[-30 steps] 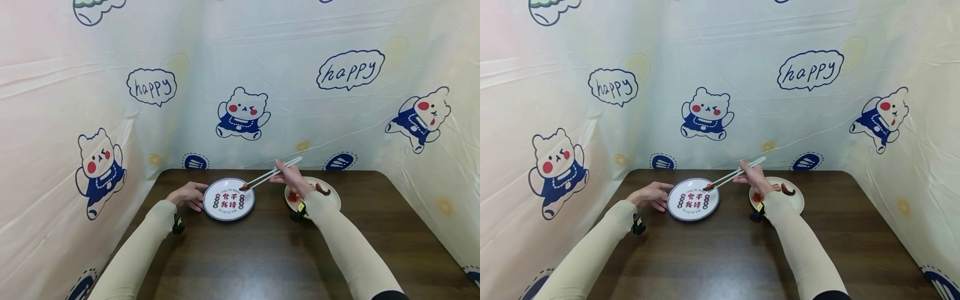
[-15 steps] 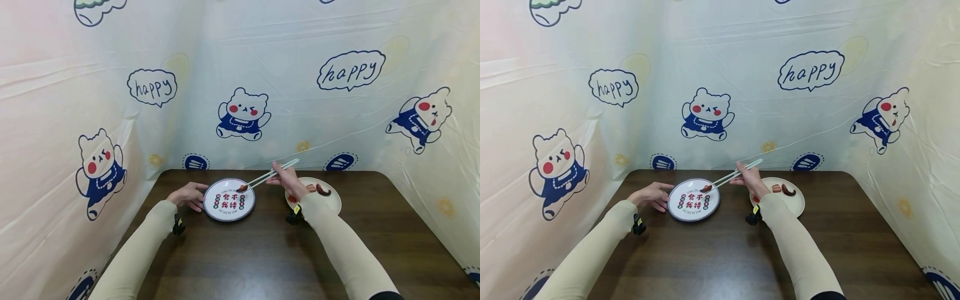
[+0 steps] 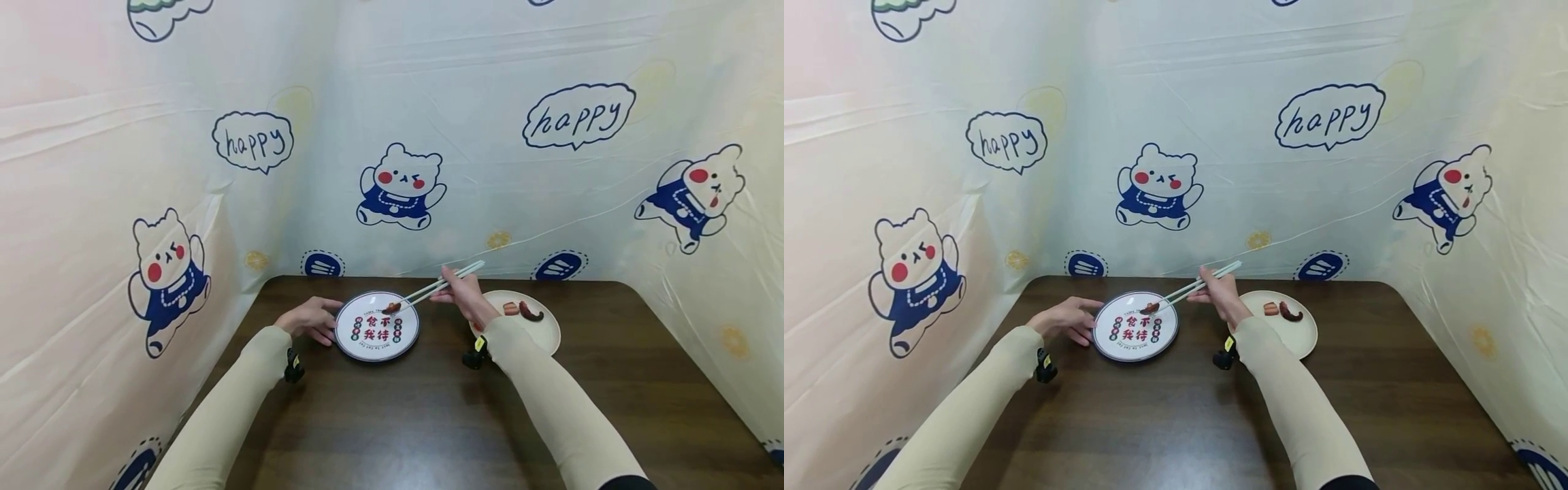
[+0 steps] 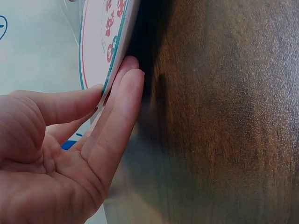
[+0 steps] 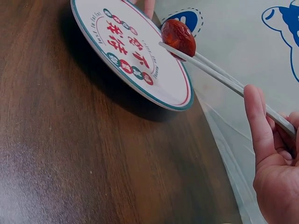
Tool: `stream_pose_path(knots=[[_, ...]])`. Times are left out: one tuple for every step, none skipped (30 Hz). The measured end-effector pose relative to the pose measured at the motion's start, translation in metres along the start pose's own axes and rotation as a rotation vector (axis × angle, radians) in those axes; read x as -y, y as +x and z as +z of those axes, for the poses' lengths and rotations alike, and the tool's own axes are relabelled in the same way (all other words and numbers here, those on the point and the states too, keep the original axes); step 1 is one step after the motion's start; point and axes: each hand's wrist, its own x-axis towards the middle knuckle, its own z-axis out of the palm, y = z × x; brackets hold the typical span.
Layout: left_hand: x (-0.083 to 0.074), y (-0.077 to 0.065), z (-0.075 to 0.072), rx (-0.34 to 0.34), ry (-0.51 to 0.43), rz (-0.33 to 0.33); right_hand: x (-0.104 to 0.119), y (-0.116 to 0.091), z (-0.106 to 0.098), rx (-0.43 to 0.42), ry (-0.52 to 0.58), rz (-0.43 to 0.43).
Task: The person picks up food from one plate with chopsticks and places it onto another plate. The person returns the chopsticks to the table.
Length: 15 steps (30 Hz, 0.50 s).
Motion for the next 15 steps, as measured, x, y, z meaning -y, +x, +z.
stream_pose_path(knots=[[0.000,0.001,0.000,0.002,-0.004,0.001,-0.001,0.000,0.001,-0.002,-0.001,-0.001],[0.000,0.001,0.000,0.005,-0.004,0.005,-0.001,0.000,0.002,-0.003,0.000,-0.005],[-0.001,0.002,0.000,0.009,-0.003,0.010,-0.002,0.000,0.003,-0.005,-0.001,-0.008],[-0.001,0.002,0.000,0.011,-0.004,0.013,-0.002,0.001,0.004,-0.006,-0.003,-0.012],[-0.001,0.002,0.000,0.013,-0.008,0.013,-0.003,0.001,0.005,-0.008,-0.002,-0.017],[-0.002,0.002,0.000,0.011,-0.011,0.011,-0.004,0.001,0.006,-0.011,-0.002,-0.023],[-0.002,0.002,0.000,0.011,-0.009,0.011,-0.004,0.001,0.007,-0.013,-0.002,-0.030],[-0.002,0.002,0.000,0.012,-0.003,0.011,-0.005,0.001,0.009,-0.017,-0.005,-0.034],[-0.002,0.001,0.000,0.009,-0.003,0.009,-0.005,0.001,0.010,-0.020,-0.004,-0.038],[-0.001,0.001,0.000,0.006,-0.005,0.005,-0.006,0.001,0.011,-0.025,-0.007,-0.039],[-0.001,0.000,0.000,0.005,-0.007,0.003,-0.007,0.001,0.013,-0.032,-0.009,-0.040],[-0.001,0.000,0.000,0.005,-0.003,0.005,-0.008,0.001,0.014,-0.038,-0.015,-0.041],[-0.001,-0.001,0.000,0.007,-0.001,0.006,-0.009,0.001,0.015,-0.042,-0.020,-0.039],[-0.001,-0.001,0.000,0.008,-0.001,0.005,-0.010,0.001,0.016,-0.045,-0.023,-0.036],[0.000,-0.002,0.000,0.007,-0.004,0.004,-0.011,0.001,0.017,-0.045,-0.023,-0.035]])
